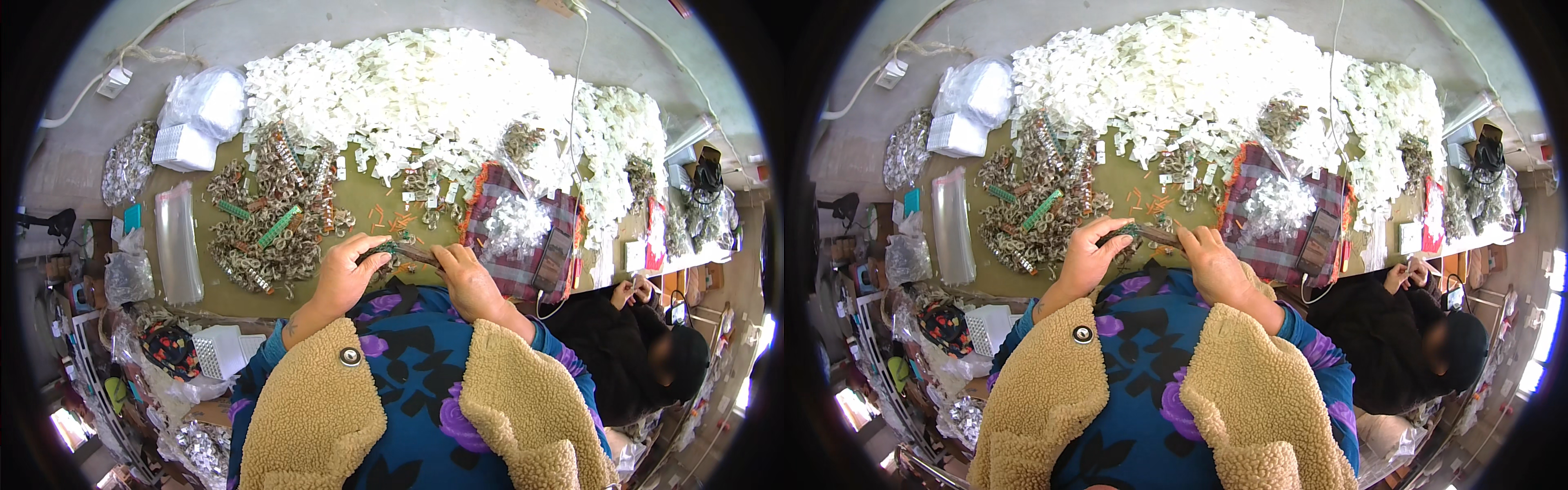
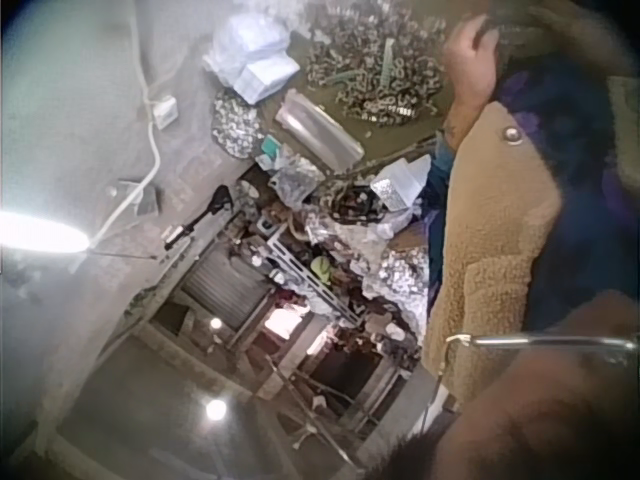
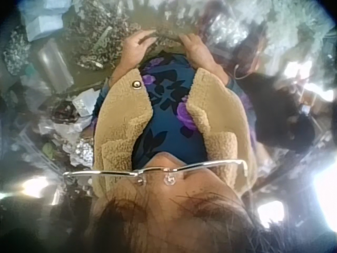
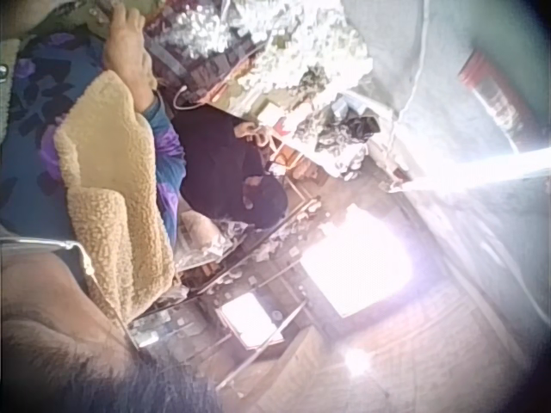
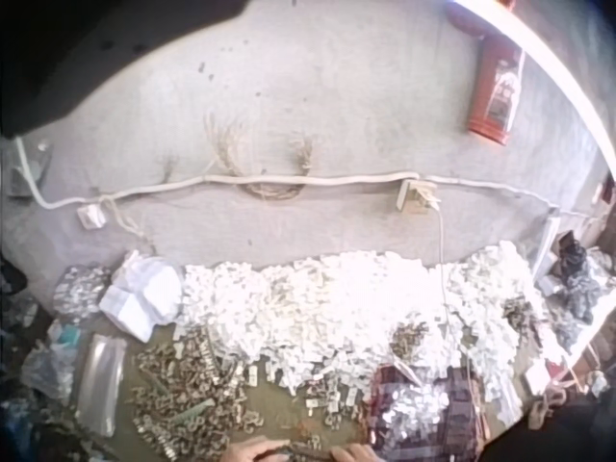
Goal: The person assembles small electronic components on a cluttered workbench. They handle white plastic trays, clear plastic bags, and green circuit-like strips, using pliers to cut and separate parts. The person places components into bags and trays while another person works nearby.
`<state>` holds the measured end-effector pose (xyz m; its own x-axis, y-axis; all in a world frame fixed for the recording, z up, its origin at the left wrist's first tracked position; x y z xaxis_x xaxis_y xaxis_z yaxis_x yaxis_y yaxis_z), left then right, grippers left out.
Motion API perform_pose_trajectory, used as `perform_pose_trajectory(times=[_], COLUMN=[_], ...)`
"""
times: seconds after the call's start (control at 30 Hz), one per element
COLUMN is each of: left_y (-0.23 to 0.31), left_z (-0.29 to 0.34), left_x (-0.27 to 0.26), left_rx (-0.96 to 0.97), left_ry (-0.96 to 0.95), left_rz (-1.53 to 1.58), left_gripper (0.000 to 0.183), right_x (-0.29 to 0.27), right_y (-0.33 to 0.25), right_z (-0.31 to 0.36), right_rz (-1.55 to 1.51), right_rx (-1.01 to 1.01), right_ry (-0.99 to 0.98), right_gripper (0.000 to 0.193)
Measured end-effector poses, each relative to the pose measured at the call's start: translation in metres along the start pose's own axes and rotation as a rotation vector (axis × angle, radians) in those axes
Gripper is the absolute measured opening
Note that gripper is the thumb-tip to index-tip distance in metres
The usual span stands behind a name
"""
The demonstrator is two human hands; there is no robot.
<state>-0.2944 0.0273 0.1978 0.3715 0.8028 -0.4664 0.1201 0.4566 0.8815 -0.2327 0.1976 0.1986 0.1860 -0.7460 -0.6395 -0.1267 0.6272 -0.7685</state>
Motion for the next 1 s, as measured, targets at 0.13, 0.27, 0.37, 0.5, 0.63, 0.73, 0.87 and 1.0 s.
perform_pose_trajectory(times=[0.13,0.27,0.37,0.5,0.63,0.73,0.87,1.0], left_y=[-0.001,-0.01,-0.012,-0.024,-0.038,-0.03,-0.033,-0.03], left_z=[0.0,0.003,0.003,-0.004,-0.007,-0.006,-0.004,-0.003], left_x=[-0.002,0.003,0.011,0.017,0.013,0.008,0.019,0.02], left_rx=[0.009,-0.055,-0.012,-0.006,-0.108,-0.055,-0.13,-0.076], left_ry=[0.031,-0.045,-0.14,-0.267,-0.22,-0.1,-0.17,-0.219], left_rz=[0.02,-0.023,0.066,0.18,0.18,0.147,0.15,0.116], left_gripper=[0.026,0.026,0.027,0.029,0.031,0.028,0.031,0.026], right_x=[-0.001,-0.001,0.006,0.015,0.003,0.003,0.007,0.009], right_y=[-0.002,0.001,0.012,0.02,0.03,0.023,0.009,0.01], right_z=[0.002,0.002,0.002,0.001,0.001,0.001,0.0,0.001], right_rz=[0.042,0.124,0.079,-0.213,0.141,0.067,0.064,0.107], right_rx=[-0.011,-0.025,-0.037,-0.054,0.072,0.099,0.068,0.065], right_ry=[0.007,-0.028,-0.163,-0.248,-0.076,-0.096,-0.142,-0.181], right_gripper=[0.047,0.04,0.037,0.039,0.047,0.052,0.049,0.036])
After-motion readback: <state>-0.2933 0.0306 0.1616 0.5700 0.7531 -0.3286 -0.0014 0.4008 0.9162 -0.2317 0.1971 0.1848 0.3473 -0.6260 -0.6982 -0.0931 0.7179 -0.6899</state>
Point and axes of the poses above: each hand's wrist, its own z-axis away from the middle knuckle, its own x-axis out of the palm, y = z × x, the point moved 10 cm from there along -z, towards the middle knuckle, and after that the axes turned 10 degrees about -z, right-handed, at the moved point
